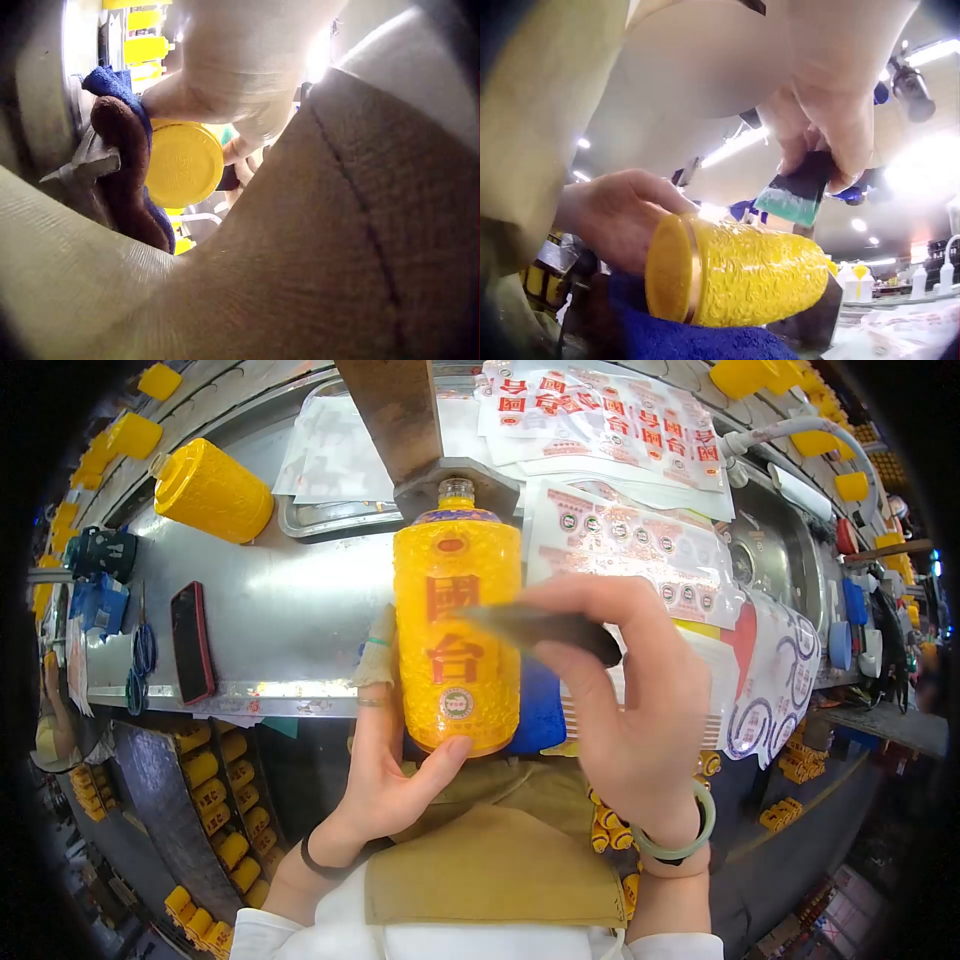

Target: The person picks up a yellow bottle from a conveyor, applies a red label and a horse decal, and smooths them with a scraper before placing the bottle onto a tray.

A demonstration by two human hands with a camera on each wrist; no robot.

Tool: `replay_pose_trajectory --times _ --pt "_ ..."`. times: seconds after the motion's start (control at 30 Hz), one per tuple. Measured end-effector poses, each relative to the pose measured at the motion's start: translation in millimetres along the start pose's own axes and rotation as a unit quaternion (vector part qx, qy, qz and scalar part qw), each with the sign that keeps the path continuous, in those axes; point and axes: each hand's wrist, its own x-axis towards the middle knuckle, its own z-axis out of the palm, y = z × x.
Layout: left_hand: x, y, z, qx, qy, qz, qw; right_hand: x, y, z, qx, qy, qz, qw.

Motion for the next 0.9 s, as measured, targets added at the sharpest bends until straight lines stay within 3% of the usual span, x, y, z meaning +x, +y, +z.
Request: replay_pose_trajectory --times 0.07,0.13,0.2,0.27,0.33,0.43,0.53,0.63,0.7,0.73,0.8,0.87,0.9 --pt "-1.2 -0.6 0.0 0.003 -0.001 -0.004 1.0 9.3 -17.3 2.9 -0.062 -0.008 -0.041 0.997" --pt "-3.1 -2.0 1.3 0.006 -0.002 -0.009 1.0 14.7 -24.5 6.2 -0.15 -0.141 -0.149 0.967" --pt "-4.5 -3.5 3.3 -0.011 0.01 -0.006 1.0 14.3 -23.1 12.5 -0.179 -0.109 -0.149 0.966" --pt "-2.7 -1.2 3.2 -0.029 0.007 -0.01 1.0 18.4 -17.8 4.4 -0.285 -0.027 -0.212 0.934" --pt "-1.1 -1.1 0.5 -0.046 0.004 -0.013 0.999 11.2 -17.9 -2.1 -0.288 -0.007 -0.21 0.934" --pt "-1.1 -2.7 -12.7 -0.157 0.002 -0.047 0.986 -15.8 5.0 -2.3 -0.195 -0.059 -0.303 0.931" --pt "0.7 2.3 -13.1 -0.157 -0.004 -0.052 0.986 -59.8 13.7 8.7 -0.165 -0.079 -0.333 0.925" --pt "1.5 5.9 -1.3 -0.11 0.017 -0.057 0.992 -88.5 12.0 17.3 -0.099 -0.124 -0.281 0.946" --pt "3.9 8.5 5.2 -0.082 0.04 -0.057 0.994 -99.9 15.2 22.2 -0.051 -0.011 -0.098 0.994" --pt "5.0 10.6 6.6 -0.08 0.037 -0.057 0.994 -96.2 11.3 23.8 0.018 0.056 -0.008 0.998" --pt "6.8 14.7 8.6 -0.089 0.057 -0.084 0.991 -98.0 13.9 34.6 0.101 0.176 0.084 0.976" --pt "3.1 4.1 1.2 -0.109 0.051 -0.07 0.99 -99.8 18.5 30.8 0.079 0.141 0.078 0.984" --pt "1.7 -0.6 -2.9 -0.144 0.035 -0.048 0.988 -98.2 15.0 28.5 0.042 0.1 0.127 0.986"
